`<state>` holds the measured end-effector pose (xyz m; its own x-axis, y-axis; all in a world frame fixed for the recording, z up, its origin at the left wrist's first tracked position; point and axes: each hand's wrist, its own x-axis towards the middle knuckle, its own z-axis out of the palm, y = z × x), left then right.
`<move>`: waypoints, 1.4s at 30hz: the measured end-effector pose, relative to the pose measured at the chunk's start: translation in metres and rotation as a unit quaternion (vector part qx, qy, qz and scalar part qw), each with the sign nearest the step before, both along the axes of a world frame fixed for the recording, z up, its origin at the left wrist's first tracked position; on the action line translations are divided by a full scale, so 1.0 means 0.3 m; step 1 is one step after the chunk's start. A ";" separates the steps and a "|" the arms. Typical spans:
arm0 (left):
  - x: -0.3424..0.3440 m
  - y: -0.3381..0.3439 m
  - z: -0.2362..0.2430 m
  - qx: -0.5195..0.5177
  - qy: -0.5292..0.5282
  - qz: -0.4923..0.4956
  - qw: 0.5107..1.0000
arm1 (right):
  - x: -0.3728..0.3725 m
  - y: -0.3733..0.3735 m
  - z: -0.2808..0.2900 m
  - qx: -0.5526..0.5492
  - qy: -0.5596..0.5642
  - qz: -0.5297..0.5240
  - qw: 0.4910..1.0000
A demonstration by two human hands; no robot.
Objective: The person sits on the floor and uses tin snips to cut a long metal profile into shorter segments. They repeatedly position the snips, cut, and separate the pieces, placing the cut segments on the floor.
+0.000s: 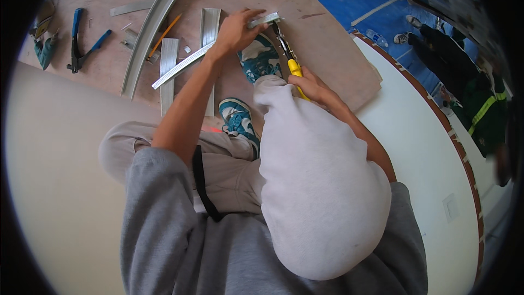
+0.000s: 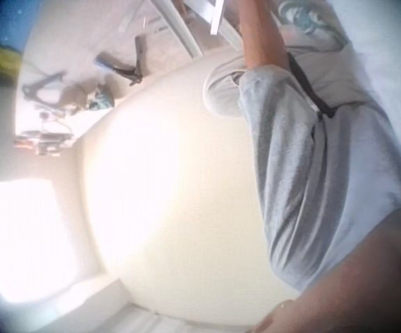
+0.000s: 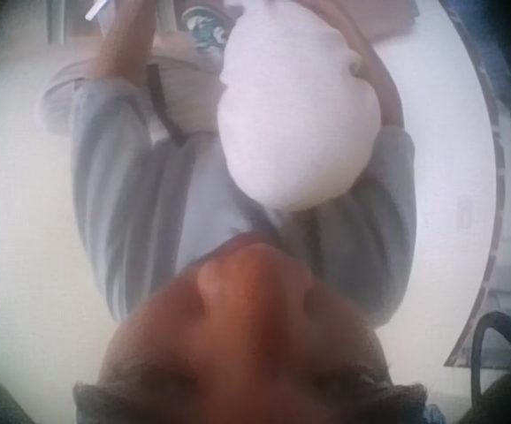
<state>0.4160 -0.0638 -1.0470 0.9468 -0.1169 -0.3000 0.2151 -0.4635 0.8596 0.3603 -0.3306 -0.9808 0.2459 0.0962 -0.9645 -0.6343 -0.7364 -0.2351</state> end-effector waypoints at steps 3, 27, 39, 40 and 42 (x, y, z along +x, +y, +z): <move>-0.053 -0.067 0.113 0.045 0.047 0.169 0.984 | 0.006 -0.003 -0.001 0.001 0.008 0.004 1.000; -0.258 -0.405 0.068 -0.573 0.573 0.200 0.550 | 0.062 -0.021 0.002 0.082 0.007 0.014 0.997; -0.237 -0.399 0.112 -0.539 0.569 0.195 0.590 | 0.010 -0.084 -0.080 0.086 0.016 -0.034 0.996; -0.237 -0.406 0.111 -0.527 0.565 0.202 0.602 | 0.004 -0.085 -0.085 0.089 0.003 -0.043 0.995; -0.240 -0.411 0.111 -0.498 0.558 0.203 0.632 | -0.002 -0.085 -0.093 0.098 -0.005 -0.059 0.993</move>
<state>0.3439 -0.1871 -1.0138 0.2237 -0.5890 -0.7766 0.8720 0.4768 -0.1105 0.3599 -0.3562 -1.0086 0.2758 0.2528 -0.9274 -0.7103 -0.5965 -0.3738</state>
